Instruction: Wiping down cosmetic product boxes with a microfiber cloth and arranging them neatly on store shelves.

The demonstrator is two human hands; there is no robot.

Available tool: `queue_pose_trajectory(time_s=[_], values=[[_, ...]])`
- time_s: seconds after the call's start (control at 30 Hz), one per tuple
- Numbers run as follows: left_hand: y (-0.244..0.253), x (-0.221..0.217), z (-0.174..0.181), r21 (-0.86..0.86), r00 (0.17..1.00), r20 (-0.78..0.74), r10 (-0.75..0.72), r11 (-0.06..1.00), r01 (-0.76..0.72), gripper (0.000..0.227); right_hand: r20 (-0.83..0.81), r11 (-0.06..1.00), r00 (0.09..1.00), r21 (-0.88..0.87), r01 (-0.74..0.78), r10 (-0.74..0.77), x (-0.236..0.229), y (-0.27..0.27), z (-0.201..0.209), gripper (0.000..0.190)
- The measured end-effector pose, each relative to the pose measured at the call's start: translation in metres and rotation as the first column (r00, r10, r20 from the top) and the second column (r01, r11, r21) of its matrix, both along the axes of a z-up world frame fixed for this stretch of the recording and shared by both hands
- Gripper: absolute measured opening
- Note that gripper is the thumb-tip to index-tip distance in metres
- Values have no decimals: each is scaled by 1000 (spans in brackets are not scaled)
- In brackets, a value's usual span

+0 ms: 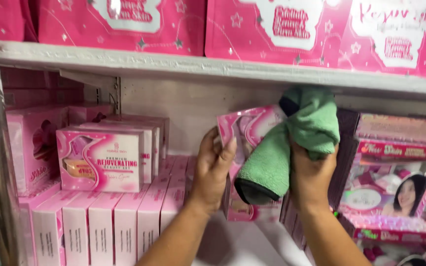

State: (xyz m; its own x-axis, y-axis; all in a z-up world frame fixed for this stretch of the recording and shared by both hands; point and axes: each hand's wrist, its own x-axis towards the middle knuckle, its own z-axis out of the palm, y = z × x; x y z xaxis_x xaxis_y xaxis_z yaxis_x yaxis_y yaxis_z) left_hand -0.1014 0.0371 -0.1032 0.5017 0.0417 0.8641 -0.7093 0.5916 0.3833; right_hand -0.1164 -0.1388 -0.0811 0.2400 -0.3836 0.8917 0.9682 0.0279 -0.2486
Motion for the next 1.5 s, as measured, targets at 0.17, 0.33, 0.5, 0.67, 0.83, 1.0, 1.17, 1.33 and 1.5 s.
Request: queue_pose_trajectory(time_s=[0.17, 0.33, 0.5, 0.67, 0.83, 1.0, 1.17, 1.33, 1.5], values=[[-5, -10, -6, -49, 995, -95, 31, 998, -36, 43, 9, 998, 998, -15, 62, -61, 10, 17, -13, 48], [6, 31, -23, 4, 994, 45, 99, 995, -100, 41, 321, 616, 679, -286, 734, -660, -14, 49, -20, 77], [-2, -7, -18, 63, 994, -112, -12, 998, 19, 43, 91, 644, 748, -446, 621, -658, 37, 11, -20, 64], [-3, -17, -20, 108, 993, -94, 69, 992, -59, 46, -185, 979, 966, -131, 156, -179, 65, -9, -22, 33], [1, 3, -19, -179, 989, -131, 61, 980, -85, 44, -130, 962, 961, -156, 225, -246, 54, 9, -54, 40], [2, 26, -33, -284, 975, -212, -74, 959, 11, 54, 155, 865, 953, -401, 302, -261, 10, 54, -48, 83], [-13, -10, -24, -112, 923, -328, -204, 978, 176, 60, 35, 948, 990, -286, 140, -135, 53, 18, -75, 64], [-16, -9, -26, -107, 832, -482, -275, 961, 255, 62, -68, 989, 994, -127, 75, -84, 69, 2, -93, 34], [0, 12, -32, 11, 892, -445, -86, 995, 101, 72, 99, 853, 931, -376, 361, -350, 13, 62, -66, 49]])
